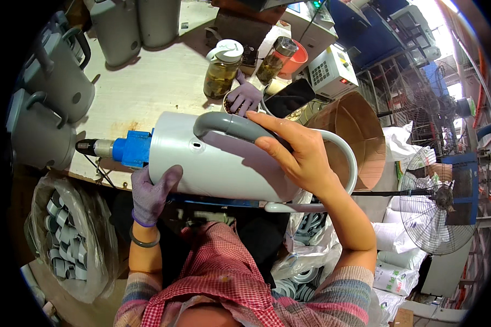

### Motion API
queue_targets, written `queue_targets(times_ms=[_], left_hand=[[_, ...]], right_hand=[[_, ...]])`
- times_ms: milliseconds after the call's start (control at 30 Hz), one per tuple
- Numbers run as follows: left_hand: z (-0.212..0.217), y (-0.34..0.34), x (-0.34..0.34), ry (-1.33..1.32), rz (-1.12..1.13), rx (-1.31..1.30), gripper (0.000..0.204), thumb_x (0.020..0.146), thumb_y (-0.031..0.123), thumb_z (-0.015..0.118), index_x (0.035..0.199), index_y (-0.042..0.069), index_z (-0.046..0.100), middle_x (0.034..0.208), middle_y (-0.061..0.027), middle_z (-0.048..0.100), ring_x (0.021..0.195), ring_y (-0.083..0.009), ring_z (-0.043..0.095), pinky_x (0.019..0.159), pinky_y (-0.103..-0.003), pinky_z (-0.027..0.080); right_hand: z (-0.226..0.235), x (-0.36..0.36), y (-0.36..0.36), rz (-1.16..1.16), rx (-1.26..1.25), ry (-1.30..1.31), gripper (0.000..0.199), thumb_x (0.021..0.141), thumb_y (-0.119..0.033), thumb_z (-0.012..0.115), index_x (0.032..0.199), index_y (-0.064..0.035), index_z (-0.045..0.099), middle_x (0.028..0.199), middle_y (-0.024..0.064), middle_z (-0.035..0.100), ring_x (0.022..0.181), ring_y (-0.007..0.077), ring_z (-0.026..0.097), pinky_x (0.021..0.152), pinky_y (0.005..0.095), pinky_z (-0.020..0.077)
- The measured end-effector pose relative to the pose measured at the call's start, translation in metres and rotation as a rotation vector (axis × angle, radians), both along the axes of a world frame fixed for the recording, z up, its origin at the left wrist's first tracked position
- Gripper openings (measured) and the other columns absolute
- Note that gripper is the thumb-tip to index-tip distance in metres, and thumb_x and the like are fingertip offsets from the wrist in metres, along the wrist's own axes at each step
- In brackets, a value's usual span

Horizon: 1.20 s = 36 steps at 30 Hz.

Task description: The person assembles gray plastic sprayers at a workbench. They pick up a sprayer body, insert a small metal component into the nozzle area, and attach a gray handle to the top. The person repeats this process for multiple units, placing the finished sprayers on the table.

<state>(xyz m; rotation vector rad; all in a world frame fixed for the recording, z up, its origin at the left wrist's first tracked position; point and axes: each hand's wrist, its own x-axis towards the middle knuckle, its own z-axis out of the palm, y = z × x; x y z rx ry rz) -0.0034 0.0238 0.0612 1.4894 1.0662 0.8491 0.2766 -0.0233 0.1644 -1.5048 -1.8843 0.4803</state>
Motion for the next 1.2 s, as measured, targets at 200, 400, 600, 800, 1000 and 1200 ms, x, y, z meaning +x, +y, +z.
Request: queue_targets(times_ms=[200,400,600,800,1000,1200], left_hand=[[-0.008,-0.020,0.002,-0.103,0.029,0.072,0.030,0.087,0.025,0.076,0.102,0.000,0.071,0.085,-0.0119,0.073,0.076,-0.0150,0.069,0.070,-0.029,0.053],[-0.018,-0.042,-0.002,-0.087,0.065,0.094,0.036,0.086,0.027,0.077,0.107,-0.001,0.068,0.087,-0.0128,0.072,0.079,-0.0159,0.069,0.072,-0.030,0.053],[-0.013,-0.021,-0.045,-0.320,0.216,0.114,0.032,0.097,0.008,0.057,0.128,-0.002,0.059,0.111,-0.0128,0.069,0.099,-0.0214,0.068,0.087,-0.033,0.054],[-0.067,0.014,-0.018,0.555,-0.260,0.643,0.029,0.087,0.022,0.068,0.110,0.005,0.064,0.095,-0.0161,0.066,0.093,-0.0348,0.063,0.084,-0.044,0.050],[-0.122,0.023,0.042,0.743,-0.464,0.389,0.043,0.083,0.041,0.067,0.116,0.013,0.069,0.112,-0.0174,0.068,0.103,-0.0335,0.064,0.092,-0.041,0.050],[-0.104,0.013,0.026,0.732,-0.210,0.441,0.028,0.086,0.032,0.064,0.090,0.006,0.074,0.090,-0.0171,0.071,0.083,-0.0321,0.068,0.076,-0.042,0.052]], right_hand=[[0.001,0.002,0.001,0.103,0.062,-0.065,0.033,0.093,-0.021,0.066,0.121,-0.0035,0.064,0.088,0.0132,0.069,0.072,0.0226,0.064,0.067,0.0304,0.0495],[0.027,-0.040,0.020,0.143,-0.113,-0.536,0.048,0.093,-0.053,0.056,0.104,-0.0061,0.055,0.072,0.0209,0.064,0.069,0.0427,0.062,0.060,0.0498,0.0473],[0.038,-0.037,0.006,-0.016,-0.105,-0.443,0.044,0.093,-0.052,0.058,0.101,-0.0082,0.058,0.068,0.0188,0.063,0.067,0.0416,0.063,0.059,0.0489,0.0486],[0.070,-0.010,-0.017,-0.078,-0.163,-0.607,0.042,0.092,-0.048,0.060,0.100,-0.0068,0.064,0.071,0.0203,0.064,0.069,0.0398,0.063,0.062,0.0475,0.0475],[0.051,0.060,-0.120,-0.371,-0.168,-0.335,0.029,0.091,-0.029,0.067,0.099,-0.0019,0.063,0.068,0.0190,0.060,0.060,0.0346,0.059,0.059,0.0388,0.0453],[0.025,0.090,-0.185,-0.616,-0.216,-0.169,0.026,0.092,-0.023,0.066,0.103,0.0005,0.063,0.069,0.0109,0.056,0.062,0.0144,0.049,0.061,0.0295,0.0434]])
